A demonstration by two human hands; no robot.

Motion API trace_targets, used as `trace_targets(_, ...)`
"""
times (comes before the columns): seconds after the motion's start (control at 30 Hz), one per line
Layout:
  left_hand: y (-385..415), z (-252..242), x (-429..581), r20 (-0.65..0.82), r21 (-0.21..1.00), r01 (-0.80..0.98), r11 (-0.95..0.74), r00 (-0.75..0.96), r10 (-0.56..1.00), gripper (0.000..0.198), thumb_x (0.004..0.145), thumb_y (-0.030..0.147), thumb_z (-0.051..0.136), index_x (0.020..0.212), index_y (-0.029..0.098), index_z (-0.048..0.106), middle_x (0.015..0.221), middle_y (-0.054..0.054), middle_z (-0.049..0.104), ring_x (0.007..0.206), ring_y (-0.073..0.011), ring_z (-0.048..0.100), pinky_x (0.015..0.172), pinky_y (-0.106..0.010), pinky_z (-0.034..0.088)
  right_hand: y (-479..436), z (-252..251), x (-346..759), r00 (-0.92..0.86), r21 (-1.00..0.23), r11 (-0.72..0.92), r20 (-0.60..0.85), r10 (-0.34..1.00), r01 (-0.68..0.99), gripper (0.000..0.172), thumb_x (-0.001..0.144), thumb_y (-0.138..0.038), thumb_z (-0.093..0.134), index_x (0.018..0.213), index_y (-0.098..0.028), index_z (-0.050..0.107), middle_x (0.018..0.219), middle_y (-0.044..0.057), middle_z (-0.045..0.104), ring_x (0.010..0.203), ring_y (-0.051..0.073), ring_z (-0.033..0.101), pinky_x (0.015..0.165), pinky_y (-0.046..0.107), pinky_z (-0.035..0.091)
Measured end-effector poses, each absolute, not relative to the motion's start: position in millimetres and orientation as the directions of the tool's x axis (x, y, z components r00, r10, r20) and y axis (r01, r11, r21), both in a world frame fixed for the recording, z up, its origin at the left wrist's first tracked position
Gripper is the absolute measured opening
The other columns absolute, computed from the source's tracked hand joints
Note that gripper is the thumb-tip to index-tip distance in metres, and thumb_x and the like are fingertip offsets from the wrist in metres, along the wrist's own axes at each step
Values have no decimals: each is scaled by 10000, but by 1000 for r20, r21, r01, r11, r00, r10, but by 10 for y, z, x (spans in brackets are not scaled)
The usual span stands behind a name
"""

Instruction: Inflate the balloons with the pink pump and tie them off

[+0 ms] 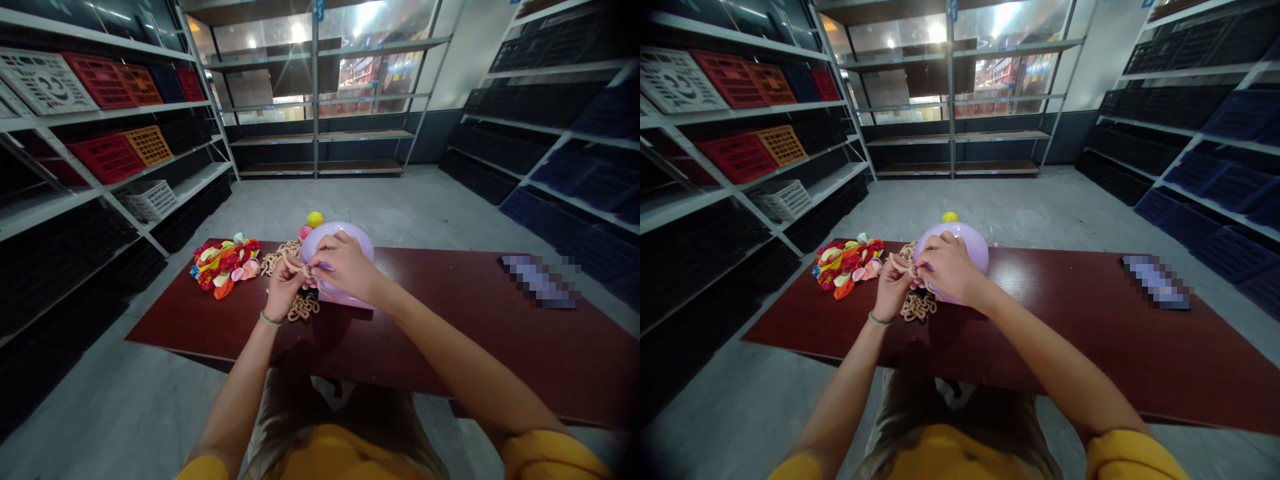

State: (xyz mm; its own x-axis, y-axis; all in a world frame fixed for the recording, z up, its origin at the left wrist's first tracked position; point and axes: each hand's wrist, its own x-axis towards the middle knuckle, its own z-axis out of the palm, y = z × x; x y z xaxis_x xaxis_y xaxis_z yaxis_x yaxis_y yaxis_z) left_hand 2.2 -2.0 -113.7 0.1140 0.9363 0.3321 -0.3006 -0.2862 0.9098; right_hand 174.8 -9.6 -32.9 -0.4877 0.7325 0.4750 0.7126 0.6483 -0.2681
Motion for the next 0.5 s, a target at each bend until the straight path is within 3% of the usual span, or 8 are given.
trace_targets(0.2,-25,-1111,-3,324,918,-299,-259,192,926,303,797,396,770,878,192,562,654,29,651,541,-100,628,496,-189,451,-117,-306,1758,-491,-267,657,484,724,705,74,857,-261,686,793,-269,723,889,-2,691,901,229,523,768,358,339)
trace_targets(0.4,-42,-1071,93,281,931,-300,-208,228,932,311,824,414,738,868,185,531,624,43,636,473,-90,594,468,-191,454,-198,-278,1799,-573,-23,681,522,632,732,152,911,-232,571,795,-203,664,825,39,670,763,189,547,635,320,331)
trace_targets(0.5,-53,-1074,141,295,908,-369,-200,223,929,297,831,389,736,882,186,525,630,53,621,468,-75,561,465,-186,474,-200,-305,1853,-561,-36,687,546,622,726,208,964,-233,509,854,-199,682,851,49,674,807,195,569,688,317,388)
